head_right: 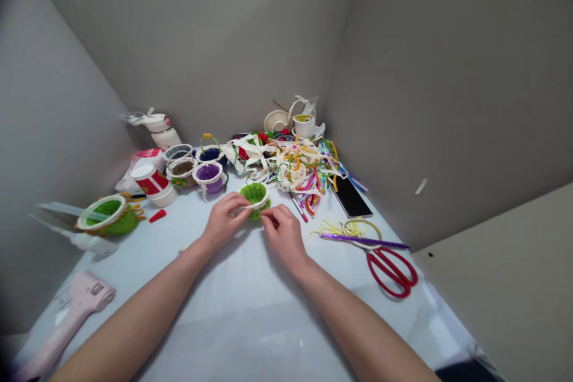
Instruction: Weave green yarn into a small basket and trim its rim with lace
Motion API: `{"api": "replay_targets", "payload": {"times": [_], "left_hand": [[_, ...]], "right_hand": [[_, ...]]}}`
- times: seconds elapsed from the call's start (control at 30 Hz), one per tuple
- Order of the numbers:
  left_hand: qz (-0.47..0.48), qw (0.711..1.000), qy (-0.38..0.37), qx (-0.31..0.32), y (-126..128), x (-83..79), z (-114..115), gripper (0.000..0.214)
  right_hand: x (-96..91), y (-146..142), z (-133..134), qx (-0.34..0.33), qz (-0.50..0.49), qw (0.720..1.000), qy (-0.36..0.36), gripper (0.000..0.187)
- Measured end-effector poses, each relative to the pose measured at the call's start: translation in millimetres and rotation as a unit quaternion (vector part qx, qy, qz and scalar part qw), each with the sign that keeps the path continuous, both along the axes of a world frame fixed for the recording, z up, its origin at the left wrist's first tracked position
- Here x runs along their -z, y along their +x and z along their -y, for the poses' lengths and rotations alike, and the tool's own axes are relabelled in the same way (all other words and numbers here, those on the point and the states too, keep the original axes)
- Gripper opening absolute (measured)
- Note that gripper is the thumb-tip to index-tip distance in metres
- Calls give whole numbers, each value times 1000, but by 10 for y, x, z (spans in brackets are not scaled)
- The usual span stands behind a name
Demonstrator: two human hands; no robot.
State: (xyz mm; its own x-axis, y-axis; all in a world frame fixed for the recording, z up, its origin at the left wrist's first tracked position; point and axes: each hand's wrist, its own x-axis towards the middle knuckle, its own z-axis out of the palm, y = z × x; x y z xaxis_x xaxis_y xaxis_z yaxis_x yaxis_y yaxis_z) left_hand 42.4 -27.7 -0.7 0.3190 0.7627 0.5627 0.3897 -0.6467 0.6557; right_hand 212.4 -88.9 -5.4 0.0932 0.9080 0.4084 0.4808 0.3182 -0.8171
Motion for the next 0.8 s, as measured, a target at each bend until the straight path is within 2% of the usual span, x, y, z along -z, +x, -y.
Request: {"api": "replay_targets", "payload": {"times": [0.3,0.8], "left_hand": [[6,1000,-4,2,0,-2,-3,6],[-8,1000,8,2,15,10,12,5]], "right_hand": [[-3,12,-76,1,20,999,26,13],[10,-6,-92,12,28,999,27,13]]}}
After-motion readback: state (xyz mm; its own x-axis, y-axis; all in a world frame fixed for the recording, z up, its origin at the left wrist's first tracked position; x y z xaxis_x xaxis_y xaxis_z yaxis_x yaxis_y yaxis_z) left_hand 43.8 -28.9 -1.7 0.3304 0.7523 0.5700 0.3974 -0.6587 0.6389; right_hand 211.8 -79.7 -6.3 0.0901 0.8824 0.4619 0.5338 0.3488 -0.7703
